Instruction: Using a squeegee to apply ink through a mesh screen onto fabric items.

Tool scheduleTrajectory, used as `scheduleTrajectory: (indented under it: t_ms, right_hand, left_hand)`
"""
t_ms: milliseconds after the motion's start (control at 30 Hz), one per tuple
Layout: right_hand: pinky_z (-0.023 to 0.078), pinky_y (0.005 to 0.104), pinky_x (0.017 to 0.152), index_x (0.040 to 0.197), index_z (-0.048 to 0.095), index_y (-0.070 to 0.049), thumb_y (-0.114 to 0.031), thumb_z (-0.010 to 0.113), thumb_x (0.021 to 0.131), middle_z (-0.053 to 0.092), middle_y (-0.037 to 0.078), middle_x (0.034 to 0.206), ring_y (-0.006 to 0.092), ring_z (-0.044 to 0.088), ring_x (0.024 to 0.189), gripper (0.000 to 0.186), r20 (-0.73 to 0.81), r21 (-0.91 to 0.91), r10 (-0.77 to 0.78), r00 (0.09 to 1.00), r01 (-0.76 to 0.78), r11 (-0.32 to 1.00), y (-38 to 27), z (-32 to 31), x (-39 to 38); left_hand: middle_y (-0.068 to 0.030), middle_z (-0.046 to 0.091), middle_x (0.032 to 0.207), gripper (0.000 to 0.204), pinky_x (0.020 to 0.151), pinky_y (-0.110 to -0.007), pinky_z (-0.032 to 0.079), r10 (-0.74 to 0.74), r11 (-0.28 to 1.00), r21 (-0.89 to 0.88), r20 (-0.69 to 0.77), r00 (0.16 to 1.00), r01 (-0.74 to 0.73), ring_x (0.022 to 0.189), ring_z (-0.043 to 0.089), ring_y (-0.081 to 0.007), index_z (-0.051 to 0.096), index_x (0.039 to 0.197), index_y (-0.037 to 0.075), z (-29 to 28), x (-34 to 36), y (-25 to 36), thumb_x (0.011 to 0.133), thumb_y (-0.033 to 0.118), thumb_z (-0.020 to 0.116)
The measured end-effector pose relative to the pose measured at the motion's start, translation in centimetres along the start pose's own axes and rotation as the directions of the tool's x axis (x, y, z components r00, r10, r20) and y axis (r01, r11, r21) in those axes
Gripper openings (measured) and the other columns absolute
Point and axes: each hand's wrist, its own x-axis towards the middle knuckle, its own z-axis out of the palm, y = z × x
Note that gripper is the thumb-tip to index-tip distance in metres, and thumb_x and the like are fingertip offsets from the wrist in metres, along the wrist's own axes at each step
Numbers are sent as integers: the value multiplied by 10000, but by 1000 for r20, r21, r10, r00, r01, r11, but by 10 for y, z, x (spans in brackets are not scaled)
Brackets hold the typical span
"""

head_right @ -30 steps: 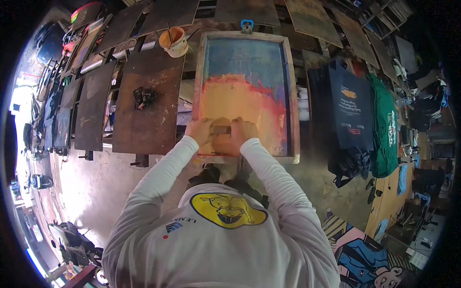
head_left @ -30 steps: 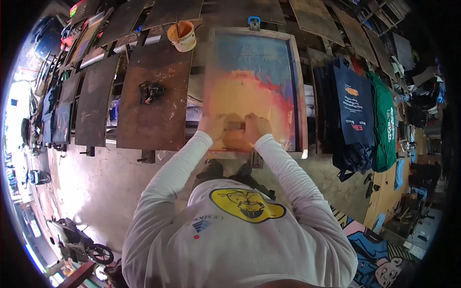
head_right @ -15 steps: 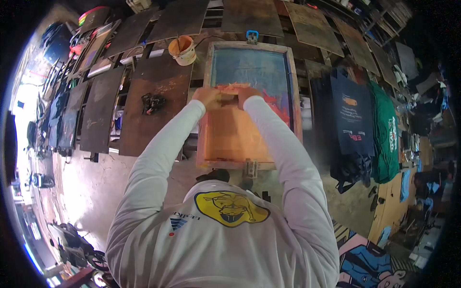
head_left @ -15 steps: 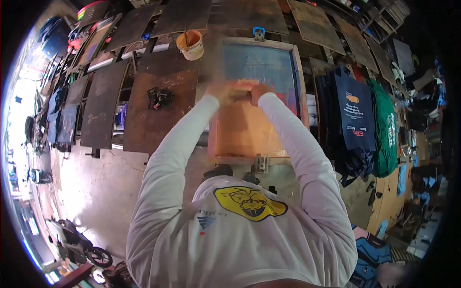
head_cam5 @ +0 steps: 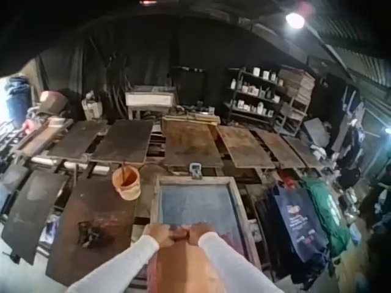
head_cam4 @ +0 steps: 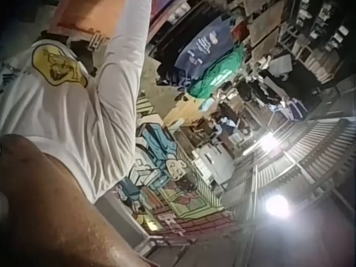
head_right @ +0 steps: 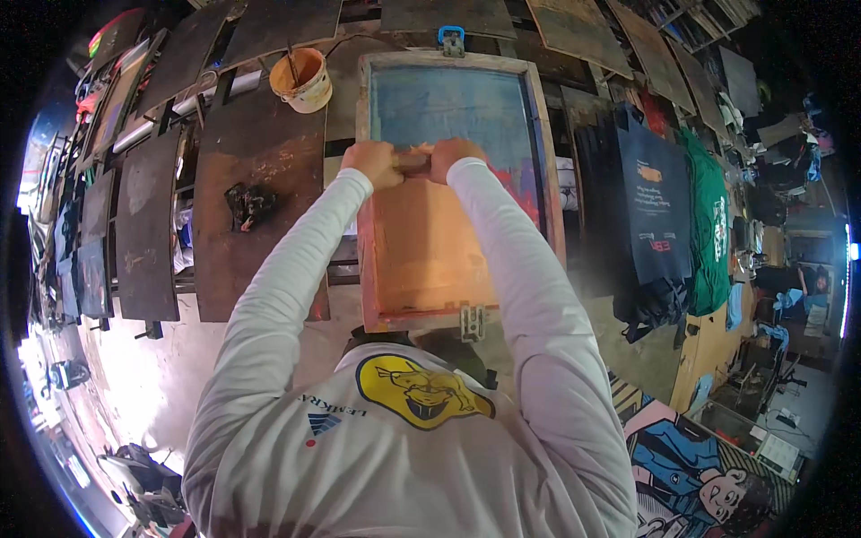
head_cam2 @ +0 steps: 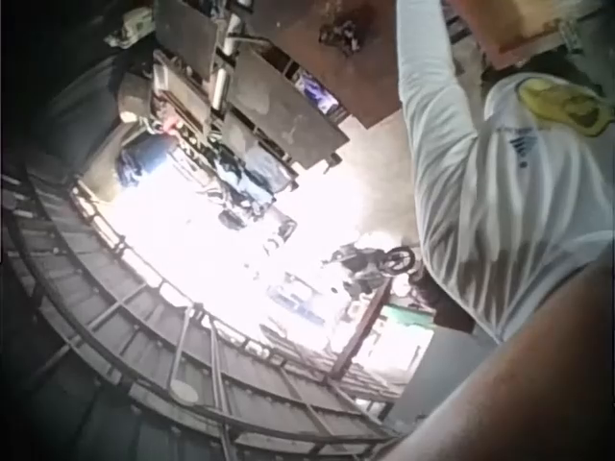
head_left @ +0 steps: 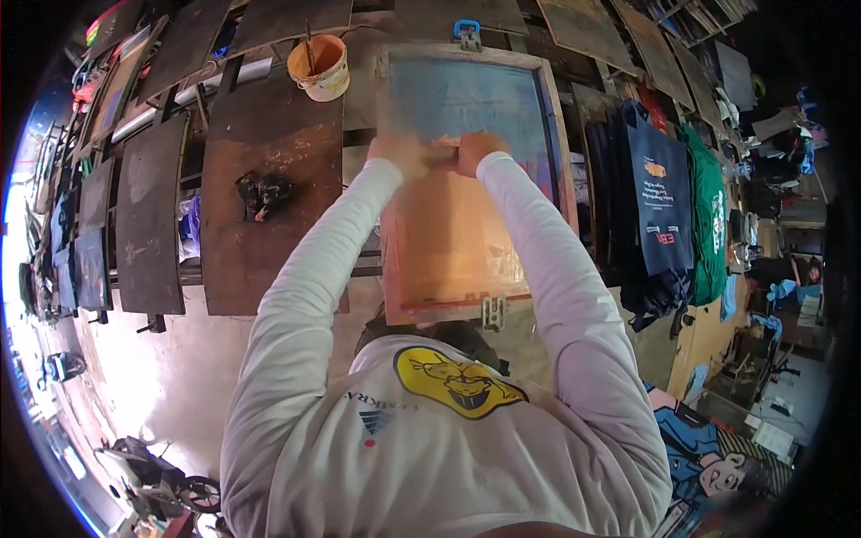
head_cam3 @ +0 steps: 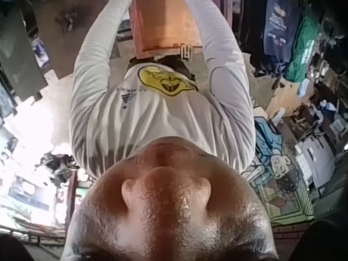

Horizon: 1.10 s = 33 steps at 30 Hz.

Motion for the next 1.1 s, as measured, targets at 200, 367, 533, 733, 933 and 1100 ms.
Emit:
scheduleTrajectory:
  t_ms: [200,367,533,733,933,1100]
  right_hand:
    - [553,436,863,1018,720,-79,-313,683,808,712,168,1055,336,689,989,317,-220,-3,-72,973,74,997,11,51,-26]
    - [561,445,834,999,702,-62,-300,693,791,711,199,992,353,695,943,316,-248,26,-107,963,117,993,14,89,-87]
    - [562,454,810,976,691,-53,-279,687,789,709,209,964,357,697,919,293,-243,52,-162,957,179,982,21,120,-161]
    - [554,457,824,992,675,-47,-287,679,810,708,205,968,359,697,927,301,-292,70,-160,943,188,980,19,150,-200]
    - [552,456,819,1027,648,-42,-279,674,814,708,201,976,358,697,931,320,-288,130,-110,951,153,980,16,155,-204]
    - [554,452,788,1018,643,-48,-276,682,803,710,192,949,356,699,902,316,-323,162,-58,944,116,980,15,162,-198]
  left_hand:
    - [-156,714,983,547,840,-440,552,80,996,-24,-219,973,-87,921,688,-340,675,1162,148,27,-43,14,691,414,755]
    - [-146,707,909,472,782,-468,556,57,997,66,-187,981,-45,879,690,-358,649,1052,107,44,-108,45,706,406,767]
    - [-139,700,883,407,741,-473,550,62,993,111,-119,991,-48,854,686,-352,627,968,95,70,-167,78,693,363,763]
    - [-143,695,895,400,732,-479,547,-17,999,27,-184,983,22,853,684,-347,622,957,86,109,-204,81,681,343,755]
    - [-140,697,913,415,736,-480,550,8,997,73,-175,985,5,867,686,-346,613,952,86,101,-205,83,681,358,770]
    - [-166,700,986,370,796,-456,560,5,997,76,-88,996,2,932,690,-349,626,1021,82,85,-207,91,755,315,734]
